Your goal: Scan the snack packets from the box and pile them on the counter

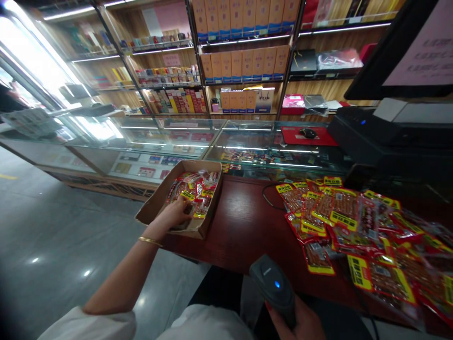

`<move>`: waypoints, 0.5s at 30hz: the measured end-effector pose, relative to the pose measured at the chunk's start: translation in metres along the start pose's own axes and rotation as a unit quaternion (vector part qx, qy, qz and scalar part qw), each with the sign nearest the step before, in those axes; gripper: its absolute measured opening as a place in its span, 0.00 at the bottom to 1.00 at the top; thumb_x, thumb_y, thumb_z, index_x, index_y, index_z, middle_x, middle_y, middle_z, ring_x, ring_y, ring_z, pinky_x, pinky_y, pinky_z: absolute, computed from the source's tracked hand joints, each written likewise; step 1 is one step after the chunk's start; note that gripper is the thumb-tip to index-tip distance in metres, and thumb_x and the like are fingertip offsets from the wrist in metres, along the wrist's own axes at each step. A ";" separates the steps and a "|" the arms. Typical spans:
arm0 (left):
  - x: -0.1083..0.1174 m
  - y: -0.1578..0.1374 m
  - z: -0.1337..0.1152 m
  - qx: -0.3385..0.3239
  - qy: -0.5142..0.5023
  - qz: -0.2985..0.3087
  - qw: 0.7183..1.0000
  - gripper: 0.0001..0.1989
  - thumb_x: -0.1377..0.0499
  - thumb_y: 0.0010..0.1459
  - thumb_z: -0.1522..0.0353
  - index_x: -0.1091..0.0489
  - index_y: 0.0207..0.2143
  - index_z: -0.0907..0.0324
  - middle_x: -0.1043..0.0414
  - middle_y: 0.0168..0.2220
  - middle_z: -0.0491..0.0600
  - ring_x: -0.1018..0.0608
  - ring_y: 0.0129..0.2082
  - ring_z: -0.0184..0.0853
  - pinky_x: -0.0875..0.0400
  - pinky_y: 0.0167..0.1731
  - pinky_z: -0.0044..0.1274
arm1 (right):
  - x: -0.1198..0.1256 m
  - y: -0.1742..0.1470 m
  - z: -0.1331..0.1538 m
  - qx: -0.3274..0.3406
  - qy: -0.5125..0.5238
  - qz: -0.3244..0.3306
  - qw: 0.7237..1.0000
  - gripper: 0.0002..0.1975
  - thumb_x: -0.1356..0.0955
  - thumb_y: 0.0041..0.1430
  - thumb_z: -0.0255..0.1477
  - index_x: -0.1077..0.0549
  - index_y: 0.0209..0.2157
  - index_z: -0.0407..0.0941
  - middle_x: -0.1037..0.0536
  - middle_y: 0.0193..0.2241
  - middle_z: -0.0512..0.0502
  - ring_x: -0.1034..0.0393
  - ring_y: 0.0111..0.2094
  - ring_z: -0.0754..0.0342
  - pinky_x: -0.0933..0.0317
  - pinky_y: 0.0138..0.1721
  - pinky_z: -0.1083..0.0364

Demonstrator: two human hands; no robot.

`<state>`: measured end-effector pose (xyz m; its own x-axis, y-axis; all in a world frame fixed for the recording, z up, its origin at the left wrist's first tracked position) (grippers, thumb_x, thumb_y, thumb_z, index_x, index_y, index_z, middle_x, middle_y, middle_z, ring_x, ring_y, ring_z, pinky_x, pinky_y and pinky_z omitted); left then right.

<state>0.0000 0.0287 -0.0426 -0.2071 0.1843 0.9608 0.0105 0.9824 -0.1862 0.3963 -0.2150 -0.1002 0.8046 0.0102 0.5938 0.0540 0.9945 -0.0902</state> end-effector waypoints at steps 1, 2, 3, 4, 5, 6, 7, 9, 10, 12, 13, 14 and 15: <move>0.001 0.000 0.002 0.008 0.003 0.001 1.000 0.22 0.32 0.47 0.70 0.30 0.46 0.62 0.23 0.47 0.65 0.21 0.49 0.54 0.31 0.44 0.30 | 0.001 0.000 0.000 -0.003 -0.001 -0.001 1.000 0.21 0.30 0.57 0.46 0.15 0.42 0.46 0.13 0.40 0.41 0.17 0.43 0.40 0.25 0.45 0.54; 0.003 0.000 0.003 0.010 0.006 0.001 1.000 0.19 0.33 0.47 0.71 0.28 0.44 0.61 0.22 0.46 0.63 0.21 0.49 0.53 0.31 0.44 0.30 | 0.001 -0.001 -0.001 -0.005 -0.001 -0.001 1.000 0.21 0.30 0.58 0.46 0.15 0.42 0.46 0.13 0.40 0.41 0.17 0.44 0.40 0.25 0.45 0.54; 0.005 0.000 0.004 0.007 0.009 0.001 1.000 0.15 0.34 0.48 0.71 0.27 0.41 0.60 0.22 0.44 0.61 0.21 0.48 0.51 0.31 0.45 0.30 | 0.002 -0.001 -0.001 -0.007 -0.002 -0.002 1.000 0.21 0.31 0.58 0.46 0.15 0.42 0.46 0.13 0.40 0.41 0.17 0.44 0.40 0.24 0.45 0.54; 0.008 -0.001 0.005 0.002 0.007 -0.002 1.000 0.11 0.35 0.48 0.71 0.26 0.38 0.59 0.21 0.42 0.59 0.21 0.47 0.50 0.32 0.45 0.30 | 0.002 -0.001 -0.002 -0.008 -0.003 -0.004 1.000 0.21 0.31 0.58 0.46 0.15 0.42 0.46 0.13 0.40 0.41 0.17 0.44 0.40 0.24 0.45 0.54; 0.011 -0.003 0.005 -0.002 -0.006 -0.010 1.000 0.09 0.36 0.49 0.71 0.26 0.35 0.58 0.21 0.40 0.57 0.21 0.46 0.48 0.32 0.44 0.29 | 0.003 -0.002 -0.003 -0.010 -0.005 -0.006 1.000 0.22 0.31 0.58 0.47 0.15 0.42 0.46 0.13 0.40 0.41 0.17 0.44 0.40 0.24 0.44 0.54; 0.015 -0.005 0.005 -0.002 -0.035 -0.024 0.999 0.07 0.37 0.50 0.70 0.26 0.35 0.58 0.21 0.38 0.56 0.21 0.44 0.46 0.32 0.43 0.28 | 0.003 -0.002 -0.004 -0.012 -0.008 -0.007 1.000 0.22 0.31 0.58 0.47 0.15 0.42 0.46 0.13 0.40 0.41 0.17 0.44 0.40 0.24 0.44 0.55; 0.020 -0.009 0.004 0.004 -0.082 -0.044 0.996 0.07 0.38 0.51 0.69 0.26 0.35 0.57 0.22 0.35 0.54 0.21 0.41 0.44 0.32 0.40 0.27 | 0.004 -0.003 -0.006 -0.013 -0.009 -0.008 1.000 0.23 0.31 0.58 0.47 0.15 0.43 0.45 0.13 0.40 0.41 0.17 0.44 0.40 0.24 0.44 0.55; 0.029 -0.019 -0.003 0.032 -0.233 -0.084 0.968 0.09 0.39 0.51 0.68 0.28 0.36 0.58 0.25 0.30 0.49 0.23 0.34 0.39 0.33 0.34 0.25 | 0.005 -0.003 -0.007 -0.013 -0.011 -0.011 1.000 0.23 0.31 0.57 0.47 0.15 0.43 0.45 0.13 0.40 0.41 0.16 0.43 0.40 0.24 0.44 0.55; 0.033 -0.025 -0.010 0.041 -0.333 -0.094 0.937 0.10 0.40 0.51 0.67 0.29 0.38 0.58 0.27 0.29 0.46 0.25 0.30 0.36 0.33 0.31 0.23 | 0.006 -0.003 -0.007 -0.014 -0.010 -0.012 1.000 0.22 0.31 0.57 0.47 0.15 0.42 0.45 0.13 0.40 0.41 0.16 0.43 0.40 0.24 0.44 0.54; 0.037 -0.039 -0.032 0.042 -0.541 -0.058 0.838 0.13 0.40 0.51 0.65 0.31 0.40 0.59 0.31 0.27 0.43 0.29 0.26 0.31 0.35 0.26 0.21 | 0.006 -0.002 -0.005 -0.014 -0.013 -0.017 1.000 0.21 0.31 0.58 0.46 0.15 0.42 0.46 0.13 0.39 0.41 0.16 0.42 0.41 0.24 0.43 0.54; 0.037 -0.045 -0.046 0.034 -0.629 -0.013 0.777 0.15 0.39 0.52 0.62 0.31 0.41 0.59 0.32 0.27 0.43 0.30 0.24 0.30 0.36 0.24 0.20 | 0.007 -0.002 -0.003 -0.014 -0.015 -0.018 1.000 0.21 0.31 0.58 0.46 0.15 0.41 0.45 0.12 0.39 0.41 0.16 0.41 0.41 0.24 0.43 0.54; 0.036 -0.051 -0.061 0.023 -0.696 0.041 0.717 0.18 0.38 0.53 0.58 0.32 0.41 0.59 0.33 0.27 0.43 0.31 0.24 0.29 0.36 0.23 0.19 | 0.007 -0.001 -0.001 -0.011 -0.016 -0.017 1.000 0.21 0.31 0.58 0.45 0.15 0.42 0.45 0.12 0.39 0.41 0.16 0.40 0.41 0.24 0.42 0.54; 0.034 -0.056 -0.076 0.014 -0.741 0.099 0.664 0.21 0.38 0.53 0.54 0.32 0.42 0.60 0.35 0.27 0.43 0.32 0.23 0.28 0.37 0.21 0.18 | 0.007 -0.001 0.002 -0.007 -0.016 -0.016 1.000 0.21 0.31 0.58 0.45 0.15 0.42 0.45 0.12 0.39 0.41 0.16 0.40 0.41 0.24 0.43 0.54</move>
<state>0.0666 -0.0176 0.0164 -0.9401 0.0595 -0.3357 0.1672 0.9385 -0.3020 0.4007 -0.2157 -0.0944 0.7830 -0.0171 0.6218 0.0871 0.9928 -0.0824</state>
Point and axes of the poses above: each hand's wrist, its own y-axis towards the middle knuckle, its own x-axis out of the back of the hand, z = x × y, the point moved 3 cm from there along y, towards the middle knuckle
